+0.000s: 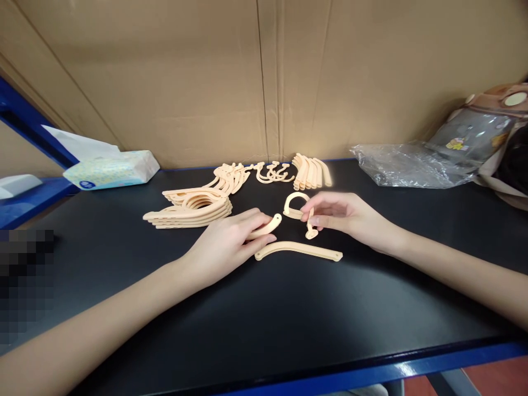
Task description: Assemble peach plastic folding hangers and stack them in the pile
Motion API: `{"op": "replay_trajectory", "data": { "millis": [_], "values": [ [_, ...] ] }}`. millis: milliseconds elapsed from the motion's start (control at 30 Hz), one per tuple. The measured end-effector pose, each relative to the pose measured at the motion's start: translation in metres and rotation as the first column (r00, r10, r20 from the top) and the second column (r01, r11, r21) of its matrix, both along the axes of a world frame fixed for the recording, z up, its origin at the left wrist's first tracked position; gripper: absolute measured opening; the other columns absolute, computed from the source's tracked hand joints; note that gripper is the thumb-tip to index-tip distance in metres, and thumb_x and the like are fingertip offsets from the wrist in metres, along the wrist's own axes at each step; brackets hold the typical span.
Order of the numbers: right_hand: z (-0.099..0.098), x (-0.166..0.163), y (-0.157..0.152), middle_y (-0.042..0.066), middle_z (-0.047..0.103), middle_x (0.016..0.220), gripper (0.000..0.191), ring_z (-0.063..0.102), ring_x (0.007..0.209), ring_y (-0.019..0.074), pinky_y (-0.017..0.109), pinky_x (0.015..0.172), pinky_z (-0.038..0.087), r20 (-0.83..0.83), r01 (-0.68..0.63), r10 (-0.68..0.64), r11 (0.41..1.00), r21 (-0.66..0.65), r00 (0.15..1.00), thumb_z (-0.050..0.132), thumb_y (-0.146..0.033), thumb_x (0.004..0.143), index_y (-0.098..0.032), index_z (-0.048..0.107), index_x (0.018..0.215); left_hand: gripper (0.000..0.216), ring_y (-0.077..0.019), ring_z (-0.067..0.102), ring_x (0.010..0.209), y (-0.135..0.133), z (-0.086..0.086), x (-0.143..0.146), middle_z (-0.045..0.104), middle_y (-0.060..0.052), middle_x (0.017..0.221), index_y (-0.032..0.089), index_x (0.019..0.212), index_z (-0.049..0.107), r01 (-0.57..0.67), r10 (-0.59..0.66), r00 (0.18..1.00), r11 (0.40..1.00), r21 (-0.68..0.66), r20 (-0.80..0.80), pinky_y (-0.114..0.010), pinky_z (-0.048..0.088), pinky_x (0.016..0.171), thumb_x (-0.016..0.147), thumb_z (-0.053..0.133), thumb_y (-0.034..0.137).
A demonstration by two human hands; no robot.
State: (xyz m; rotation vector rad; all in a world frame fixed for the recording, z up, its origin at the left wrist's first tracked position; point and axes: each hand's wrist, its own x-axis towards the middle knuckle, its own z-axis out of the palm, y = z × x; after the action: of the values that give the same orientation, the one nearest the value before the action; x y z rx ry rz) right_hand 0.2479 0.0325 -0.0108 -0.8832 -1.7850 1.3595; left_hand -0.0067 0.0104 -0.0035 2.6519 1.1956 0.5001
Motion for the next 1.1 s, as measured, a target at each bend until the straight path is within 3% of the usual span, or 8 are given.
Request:
{"op": "replay_trajectory", "data": {
  "millis": [300, 467, 700, 1100],
  "values": [
    [0.0031, -0.0046, -0.0025, 0.0, 0.068, 0.079, 0.014, 0.065, 0.067, 0.013, 0.029, 0.065, 0.054, -0.015, 0.019, -0.019, 0.999, -0.046, 1.0, 0.075, -0.027, 0.073, -0.018, 0.07, 0.083, 0.019, -0.0127, 0.058, 0.075, -0.0029, -0.0003, 0.0073, 0.058, 0.001, 0.084, 0.02, 0.094, 0.06, 0.093, -0.093, 0.995, 0.996, 0.016, -0.027, -0.022, 0.037, 0.06, 0.096, 0.051, 0.037],
    [0.0038, -0.0054, -0.003, -0.001, 0.068, 0.078, 0.013, 0.066, 0.069, 0.0128, 0.03, 0.07, 0.054, -0.056, 0.023, -0.028, 0.995, -0.094, 0.998, 0.077, -0.024, 0.071, -0.018, 0.071, 0.081, 0.025, -0.013, 0.06, 0.075, -0.0068, -0.0027, 0.0086, 0.063, 0.0, 0.092, 0.022, 0.116, 0.051, 0.092, -0.091, 0.995, 0.995, -0.034, 0.037, -0.022, 0.042, 0.061, 0.095, 0.052, 0.036],
    [0.0013, -0.0027, -0.0024, -0.001, 0.07, 0.078, 0.011, 0.066, 0.07, 0.0116, 0.029, 0.073, 0.053, -0.079, -0.002, -0.01, 0.989, -0.15, 0.997, 0.077, -0.022, 0.072, -0.018, 0.07, 0.079, 0.018, -0.0114, 0.061, 0.073, -0.0062, -0.0016, 0.0052, 0.062, 0.0, 0.089, 0.021, 0.108, 0.054, 0.184, -0.185, 0.983, 0.982, 0.035, 0.013, -0.02, 0.04, 0.059, 0.098, 0.047, 0.035],
    [0.0055, -0.0004, -0.0022, -0.001, 0.07, 0.08, 0.015, 0.066, 0.076, 0.0106, 0.023, 0.072, 0.055, -0.129, -0.027, -0.006, 0.968, -0.249, 0.992, 0.077, -0.025, 0.074, -0.018, 0.069, 0.085, 0.022, -0.0106, 0.057, 0.069, -0.0065, -0.0014, 0.0048, 0.058, 0.001, 0.081, 0.018, 0.104, 0.058, 0.226, -0.226, 0.974, 0.972, 0.064, -0.006, -0.02, 0.037, 0.06, 0.099, 0.046, 0.035]
  ]
}}
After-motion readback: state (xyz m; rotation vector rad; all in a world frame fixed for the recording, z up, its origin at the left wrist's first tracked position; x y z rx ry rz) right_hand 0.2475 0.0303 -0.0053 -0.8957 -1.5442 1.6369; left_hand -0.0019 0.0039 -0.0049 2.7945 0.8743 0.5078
